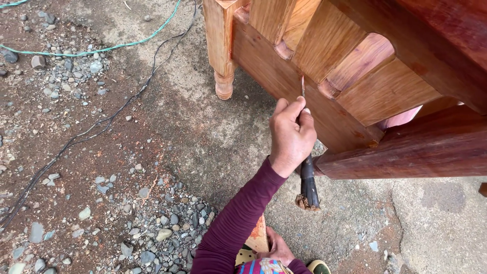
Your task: Apply red-tinted stain or lacquer to the joints and crevices of a wooden chair using a paintbrush.
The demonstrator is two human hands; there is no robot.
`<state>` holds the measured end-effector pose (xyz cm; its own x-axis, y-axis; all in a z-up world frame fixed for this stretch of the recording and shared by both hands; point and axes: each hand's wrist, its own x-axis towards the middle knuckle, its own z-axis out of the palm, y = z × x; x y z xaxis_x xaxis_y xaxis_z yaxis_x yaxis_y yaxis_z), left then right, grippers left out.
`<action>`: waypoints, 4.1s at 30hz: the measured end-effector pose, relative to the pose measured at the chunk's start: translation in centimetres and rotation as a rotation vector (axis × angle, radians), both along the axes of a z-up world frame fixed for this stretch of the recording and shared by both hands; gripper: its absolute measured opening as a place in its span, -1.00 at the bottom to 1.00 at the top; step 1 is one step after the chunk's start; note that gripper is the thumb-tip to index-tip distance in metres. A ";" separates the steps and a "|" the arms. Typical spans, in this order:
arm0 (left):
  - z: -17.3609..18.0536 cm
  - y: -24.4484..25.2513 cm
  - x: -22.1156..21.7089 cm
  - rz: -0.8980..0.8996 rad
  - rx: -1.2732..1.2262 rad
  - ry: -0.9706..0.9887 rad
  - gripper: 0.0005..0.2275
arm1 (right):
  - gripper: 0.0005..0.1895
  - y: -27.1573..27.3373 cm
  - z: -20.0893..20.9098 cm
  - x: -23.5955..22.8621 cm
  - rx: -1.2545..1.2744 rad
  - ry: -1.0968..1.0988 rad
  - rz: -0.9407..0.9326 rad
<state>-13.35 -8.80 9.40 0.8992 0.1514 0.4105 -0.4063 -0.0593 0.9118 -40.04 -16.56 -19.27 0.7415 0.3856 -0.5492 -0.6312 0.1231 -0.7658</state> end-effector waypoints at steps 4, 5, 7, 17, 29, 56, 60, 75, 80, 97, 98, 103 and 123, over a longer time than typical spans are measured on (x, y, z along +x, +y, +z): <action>-0.1 0.5 -0.4 0.022 0.012 -0.069 -0.80 | -0.08 0.7 2.0 0.6 -0.080 0.020 0.009; 0.0 0.9 -0.6 -0.048 -0.041 -0.026 -0.80 | -0.09 0.9 2.7 0.8 -0.058 -0.002 -0.005; 0.3 1.4 -0.8 -0.120 -0.097 0.014 -0.80 | -0.09 1.0 3.6 1.1 -0.040 -0.026 -0.021; -1.3 1.7 -1.7 -0.149 -0.062 -0.024 -0.78 | -0.16 0.1 2.6 0.9 -0.163 -0.004 -0.013; -16.1 16.8 -4.7 -0.282 -0.905 0.753 -0.72 | -0.06 0.1 3.5 0.8 -0.111 0.079 -0.106; -22.8 19.0 -2.4 0.109 0.186 0.231 -0.86 | -0.06 -9.0 -0.2 0.8 -0.244 -0.040 -0.185; -23.7 18.8 -3.5 -0.019 0.016 0.491 -0.75 | -0.11 -9.4 -2.1 1.0 -0.440 -0.073 -0.310; -24.3 18.2 -5.7 -0.083 -0.066 0.329 -0.76 | -0.30 -4.2 10.6 3.5 -0.298 -0.055 -0.049; -24.6 17.8 -7.2 -0.125 0.042 0.448 -0.72 | -0.38 -2.4 12.7 3.3 -0.366 -0.004 -0.100; -20.4 15.7 -6.1 -0.321 0.138 0.409 -0.74 | -0.35 -2.0 12.3 3.2 -0.382 0.090 -0.058; -20.5 15.6 -6.1 -0.317 0.131 0.372 -0.74 | -0.34 -2.2 12.1 3.2 -0.389 0.088 -0.064; -20.5 15.7 -6.2 -0.325 0.103 0.350 -0.77 | -0.33 -2.4 11.6 3.1 -0.412 0.101 -0.056; -23.8 13.7 -5.1 -0.445 0.056 0.211 -0.77 | -0.30 -1.8 9.9 5.1 -0.455 0.147 0.019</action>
<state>-18.47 4.92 -14.35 0.9360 -0.2830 0.2092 -0.2102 0.0272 0.9773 -34.90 -18.40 -9.40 0.6382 0.0939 -0.7641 -0.7360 -0.2167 -0.6413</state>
